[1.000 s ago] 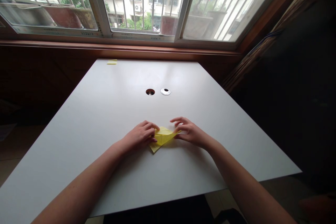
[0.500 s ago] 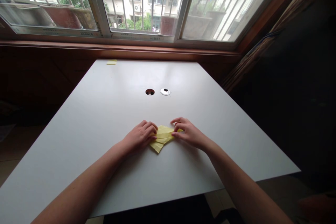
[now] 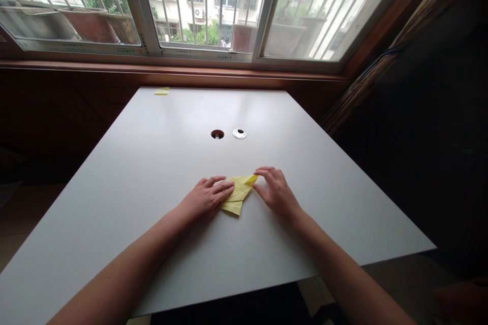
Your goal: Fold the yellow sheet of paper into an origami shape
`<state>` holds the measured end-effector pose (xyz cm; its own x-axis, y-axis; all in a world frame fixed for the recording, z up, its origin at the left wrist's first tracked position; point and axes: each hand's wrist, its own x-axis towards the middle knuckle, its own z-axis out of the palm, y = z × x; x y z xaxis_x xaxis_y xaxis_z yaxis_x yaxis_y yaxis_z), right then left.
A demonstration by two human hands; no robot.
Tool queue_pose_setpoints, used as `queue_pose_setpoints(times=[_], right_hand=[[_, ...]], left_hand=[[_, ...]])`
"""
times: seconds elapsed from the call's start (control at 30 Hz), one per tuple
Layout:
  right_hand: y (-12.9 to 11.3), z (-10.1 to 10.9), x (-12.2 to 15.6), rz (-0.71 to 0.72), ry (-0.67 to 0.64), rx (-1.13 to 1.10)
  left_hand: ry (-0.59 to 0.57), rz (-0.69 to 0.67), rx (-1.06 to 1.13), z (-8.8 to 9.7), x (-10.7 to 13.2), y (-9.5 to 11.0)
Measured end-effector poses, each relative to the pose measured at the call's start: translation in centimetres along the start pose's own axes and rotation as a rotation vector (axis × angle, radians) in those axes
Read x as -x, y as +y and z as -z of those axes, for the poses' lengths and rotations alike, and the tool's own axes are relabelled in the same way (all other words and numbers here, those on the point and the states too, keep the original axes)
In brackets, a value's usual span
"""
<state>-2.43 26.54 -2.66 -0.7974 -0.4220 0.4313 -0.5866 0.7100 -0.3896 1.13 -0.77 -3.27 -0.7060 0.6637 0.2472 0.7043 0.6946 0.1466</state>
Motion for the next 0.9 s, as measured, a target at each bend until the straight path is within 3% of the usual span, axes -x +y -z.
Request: queue_pose_setpoints(times=[0.13,0.2,0.33,0.4,0.57,0.9], right_hand=[[-1.5,0.6,0.3,0.047,0.133,0.092],[-2.2,0.8,0.7,0.108,0.134,0.144],[-3.3,0.7,1.6,0.337,-0.035,0.152],[-3.7,0.4,1.9,0.379,-0.1,0.108],[-3.9,-0.2,2.2,0.365,-0.156,0.058],[-1.4,0.9,3.3,0.305,-0.221,0.064]], left_hand=[[-0.024,-0.015,-0.042,0.2,-0.1,0.3],[-0.037,-0.035,-0.073,0.3,-0.1,0.5],[-0.057,-0.041,-0.128,0.2,-0.2,0.7],[-0.065,-0.039,-0.139,0.2,-0.3,0.8],[-0.075,-0.049,-0.137,0.3,-0.5,1.2],[-0.078,-0.107,-0.03,0.2,-0.1,0.9]])
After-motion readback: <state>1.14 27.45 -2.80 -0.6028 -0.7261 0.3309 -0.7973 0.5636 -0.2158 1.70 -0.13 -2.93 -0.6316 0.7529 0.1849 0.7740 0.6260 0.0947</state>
